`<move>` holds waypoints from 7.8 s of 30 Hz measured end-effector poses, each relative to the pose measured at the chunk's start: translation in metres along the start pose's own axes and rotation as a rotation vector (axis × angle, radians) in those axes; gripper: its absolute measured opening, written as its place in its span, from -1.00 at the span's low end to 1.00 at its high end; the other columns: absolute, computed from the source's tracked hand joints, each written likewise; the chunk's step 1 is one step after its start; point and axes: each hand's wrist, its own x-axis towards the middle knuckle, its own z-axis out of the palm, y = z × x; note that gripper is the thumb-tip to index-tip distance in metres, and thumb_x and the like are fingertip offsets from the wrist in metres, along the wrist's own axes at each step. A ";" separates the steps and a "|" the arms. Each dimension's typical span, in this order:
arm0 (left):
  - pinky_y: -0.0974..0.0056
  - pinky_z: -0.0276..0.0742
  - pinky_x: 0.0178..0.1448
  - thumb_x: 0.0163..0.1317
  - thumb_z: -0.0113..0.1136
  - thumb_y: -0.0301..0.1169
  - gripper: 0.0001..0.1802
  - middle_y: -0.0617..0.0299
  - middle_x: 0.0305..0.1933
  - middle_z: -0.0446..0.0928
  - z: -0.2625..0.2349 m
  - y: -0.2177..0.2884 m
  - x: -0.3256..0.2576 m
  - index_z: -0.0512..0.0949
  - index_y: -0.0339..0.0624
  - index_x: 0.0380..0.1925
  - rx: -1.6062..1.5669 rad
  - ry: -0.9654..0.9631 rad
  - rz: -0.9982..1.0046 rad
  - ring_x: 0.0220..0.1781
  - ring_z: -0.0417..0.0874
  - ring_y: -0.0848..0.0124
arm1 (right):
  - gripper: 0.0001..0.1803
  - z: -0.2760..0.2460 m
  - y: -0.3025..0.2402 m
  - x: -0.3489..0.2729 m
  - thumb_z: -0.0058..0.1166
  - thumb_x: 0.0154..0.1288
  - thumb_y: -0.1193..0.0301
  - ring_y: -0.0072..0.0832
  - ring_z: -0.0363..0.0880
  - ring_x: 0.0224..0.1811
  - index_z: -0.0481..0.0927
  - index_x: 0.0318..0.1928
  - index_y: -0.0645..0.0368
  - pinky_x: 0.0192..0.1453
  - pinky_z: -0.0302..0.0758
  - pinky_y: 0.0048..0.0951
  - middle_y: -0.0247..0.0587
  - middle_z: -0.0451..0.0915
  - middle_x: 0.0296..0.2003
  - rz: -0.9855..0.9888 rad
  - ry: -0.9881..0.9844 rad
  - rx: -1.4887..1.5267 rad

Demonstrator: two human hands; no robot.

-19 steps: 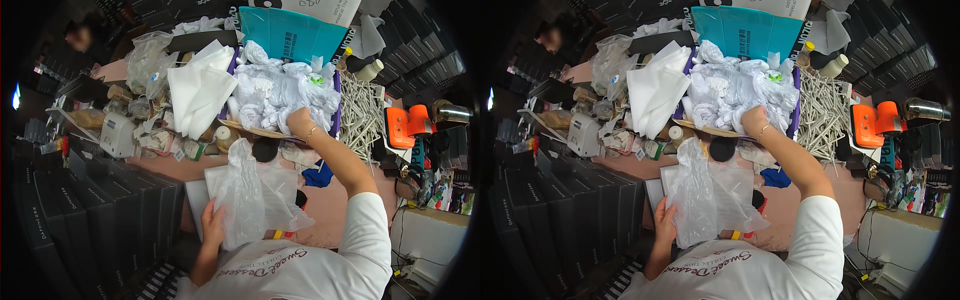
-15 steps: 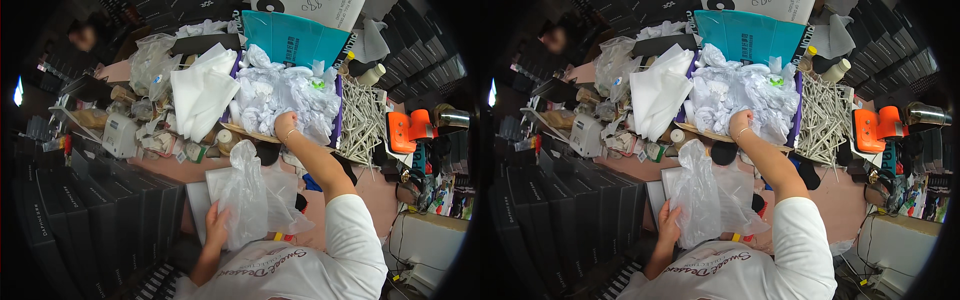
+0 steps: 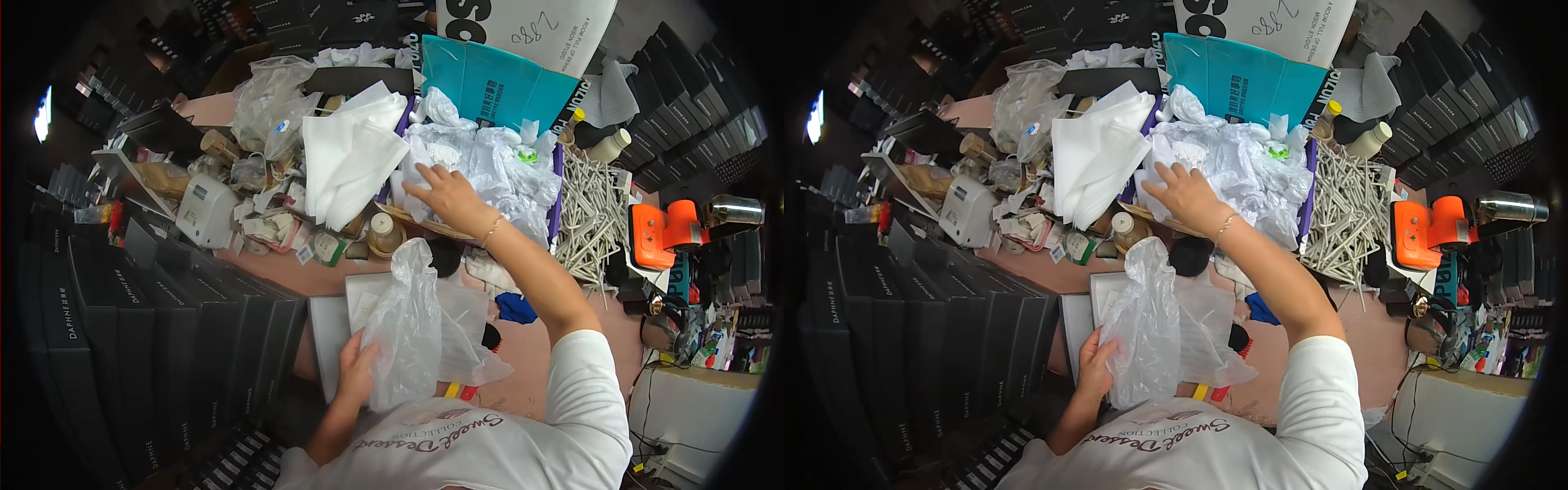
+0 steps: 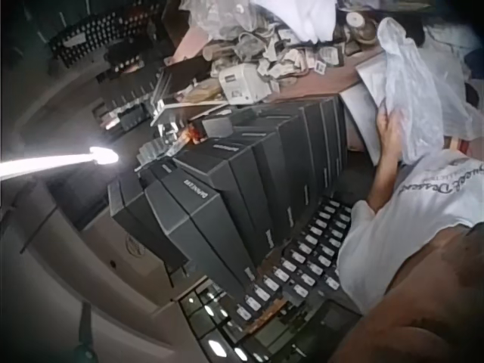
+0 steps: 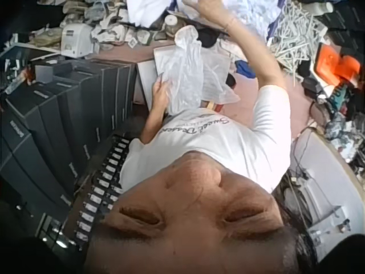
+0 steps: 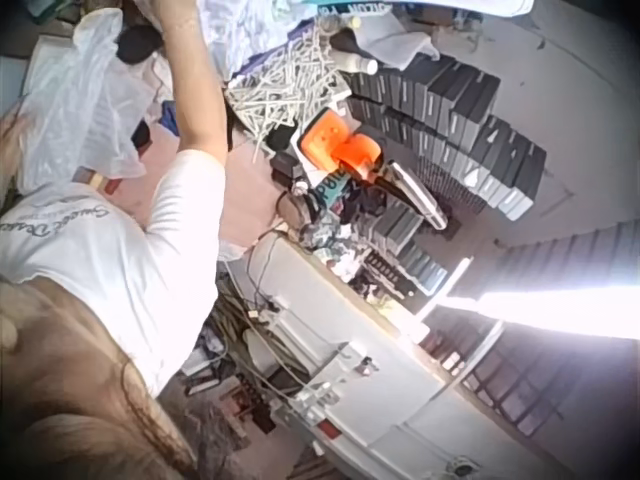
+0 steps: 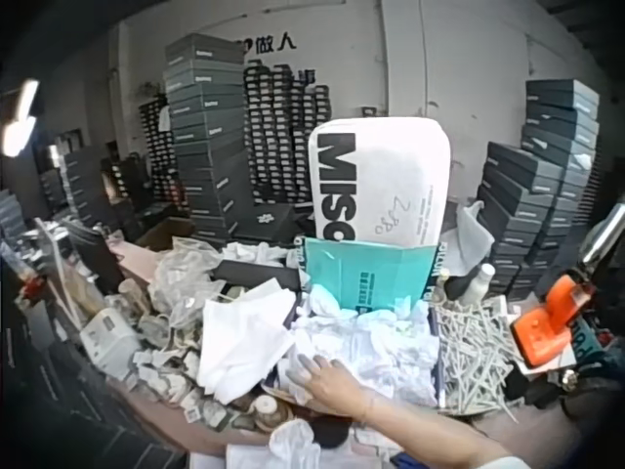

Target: Wrapping shoes in tissue paper and placing them into a shoebox.

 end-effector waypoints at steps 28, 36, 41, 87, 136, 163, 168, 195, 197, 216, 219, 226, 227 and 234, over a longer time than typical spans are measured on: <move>0.33 0.36 0.13 0.19 0.16 -0.33 -0.57 0.07 -0.03 0.50 0.028 0.010 -0.042 0.46 -0.30 0.04 0.696 -0.511 0.381 0.05 0.48 0.35 | -0.78 -0.083 -0.213 -0.100 -0.08 0.33 0.45 -0.62 0.54 -0.22 0.51 -0.07 0.22 -0.14 0.47 -0.56 -0.38 0.59 -0.21 0.951 0.429 2.002; 0.38 0.42 -0.02 0.24 0.14 -0.36 -0.69 0.30 -0.20 0.55 0.004 0.013 -0.052 0.50 -0.26 -0.05 0.957 -0.624 0.047 -0.14 0.49 0.55 | -0.68 -0.078 -0.257 -0.159 -0.07 0.35 0.33 -0.50 0.49 -0.20 0.37 0.06 0.16 -0.03 0.41 -0.48 -0.33 0.52 -0.31 0.696 0.129 1.802; 0.31 0.48 0.01 0.25 0.11 -0.39 -0.74 0.24 -0.15 0.55 0.004 0.032 -0.067 0.51 -0.20 -0.06 1.065 -0.935 -0.158 -0.07 0.56 0.44 | -0.73 -0.101 -0.272 -0.171 -0.13 0.42 0.26 -0.53 0.38 -0.42 0.41 -0.07 0.21 -0.22 0.40 -0.43 -0.37 0.38 -0.52 0.659 0.044 2.371; 0.44 0.38 -0.04 0.11 0.34 -0.38 -0.70 0.31 -0.23 0.50 0.016 0.019 -0.057 0.48 -0.24 -0.22 0.024 -0.109 0.491 -0.20 0.46 0.57 | -0.81 -0.060 -0.257 -0.165 0.11 0.26 0.38 -0.68 0.36 -0.49 0.52 -0.27 0.28 -0.40 0.34 -0.58 -0.36 0.49 -0.52 0.684 0.270 1.258; 0.35 0.49 -0.13 0.06 0.32 -0.50 -0.65 0.14 -0.24 0.55 -0.019 0.062 -0.109 0.50 -0.34 -0.13 1.423 -0.062 1.085 -0.23 0.58 0.42 | -0.71 -0.080 -0.215 -0.223 0.00 0.35 0.38 -0.65 0.59 -0.25 0.48 0.02 0.26 -0.20 0.56 -0.56 -0.34 0.60 -0.21 0.783 0.334 1.972; 0.19 0.04 0.42 0.17 -0.24 0.35 -0.04 0.15 0.30 0.25 0.008 0.010 -0.036 0.10 -0.22 0.32 0.073 -0.928 -0.158 0.35 0.22 0.33 | -0.73 -0.133 -0.240 -0.196 0.11 0.27 0.37 -0.65 0.49 -0.44 0.53 -0.10 0.29 -0.34 0.43 -0.56 -0.39 0.61 -0.33 0.582 -0.077 1.755; 0.24 0.26 0.29 0.19 -0.02 0.23 -0.16 0.24 0.23 0.32 0.026 0.016 -0.065 0.22 -0.22 0.25 0.012 -0.961 -0.119 0.23 0.35 0.43 | -0.82 -0.127 -0.229 -0.200 0.17 0.06 0.49 -0.14 0.46 -0.50 0.44 -0.34 0.22 -0.44 0.41 -0.32 -0.08 0.44 -0.50 0.368 0.241 0.407; 0.39 0.42 0.09 0.17 0.08 -0.61 -0.54 0.26 -0.01 0.50 0.030 0.027 -0.067 0.36 -0.21 0.12 0.823 -0.720 0.212 0.03 0.51 0.48 | -0.58 -0.097 -0.241 -0.227 0.22 0.14 0.34 -0.51 0.54 -0.22 0.51 -0.02 0.28 -0.06 0.44 -0.42 -0.14 0.63 -0.28 0.568 -0.150 1.300; 0.35 0.40 0.11 0.17 0.19 -0.50 -0.54 0.22 -0.01 0.49 0.021 0.011 -0.058 0.37 -0.25 0.10 0.613 -0.597 0.056 0.03 0.51 0.45 | -0.62 -0.095 -0.241 -0.231 0.20 0.12 0.39 -0.43 0.57 -0.23 0.52 -0.04 0.27 -0.11 0.46 -0.43 -0.13 0.64 -0.28 0.644 -0.046 1.239; 0.38 0.53 -0.23 0.06 0.15 -0.65 -0.52 0.22 -0.18 0.59 0.012 0.000 -0.087 0.49 -0.18 0.06 0.833 -0.800 0.294 -0.25 0.62 0.51 | -0.37 -0.091 -0.245 -0.258 0.28 0.10 0.29 -0.43 0.47 0.04 0.38 0.16 0.24 0.08 0.39 -0.40 -0.13 0.53 0.02 0.482 -0.405 1.454; 0.36 0.57 -0.14 0.03 0.10 -0.69 -0.44 0.19 -0.11 0.57 0.001 -0.011 -0.086 0.42 -0.22 0.13 0.963 -0.664 0.249 -0.25 0.64 0.43 | -0.60 -0.082 -0.262 -0.267 0.25 0.05 0.41 -0.27 0.60 -0.33 0.53 -0.05 0.16 -0.23 0.47 -0.38 -0.14 0.61 -0.24 0.528 -0.215 0.850; 0.27 0.60 -0.04 0.27 0.10 -0.40 -0.57 0.16 -0.05 0.53 -0.014 -0.013 -0.088 0.35 -0.24 0.13 0.065 -0.501 -0.502 -0.15 0.60 0.39 | -0.61 -0.088 -0.276 -0.249 0.24 -0.09 0.46 -0.25 0.50 -0.38 0.53 -0.14 0.12 -0.36 0.37 -0.33 -0.20 0.46 -0.41 0.374 -0.018 0.240; 0.28 0.60 -0.06 0.28 0.11 -0.36 -0.65 0.17 -0.08 0.54 -0.017 -0.019 -0.085 0.41 -0.24 0.04 0.064 -0.447 -0.450 -0.15 0.61 0.39 | -0.61 -0.093 -0.278 -0.246 0.24 -0.09 0.44 -0.25 0.49 -0.36 0.52 -0.16 0.13 -0.34 0.34 -0.35 -0.21 0.47 -0.38 0.390 -0.023 0.296; 0.15 0.50 0.12 0.30 0.09 -0.32 -0.58 0.16 0.07 0.45 -0.003 -0.022 -0.109 0.34 -0.20 0.12 -0.091 -0.453 -0.348 0.08 0.48 0.40 | -0.68 -0.076 -0.263 -0.253 0.14 0.03 0.52 -0.52 0.45 -0.12 0.48 -0.14 0.19 -0.02 0.33 -0.44 -0.25 0.46 -0.26 0.812 0.154 0.967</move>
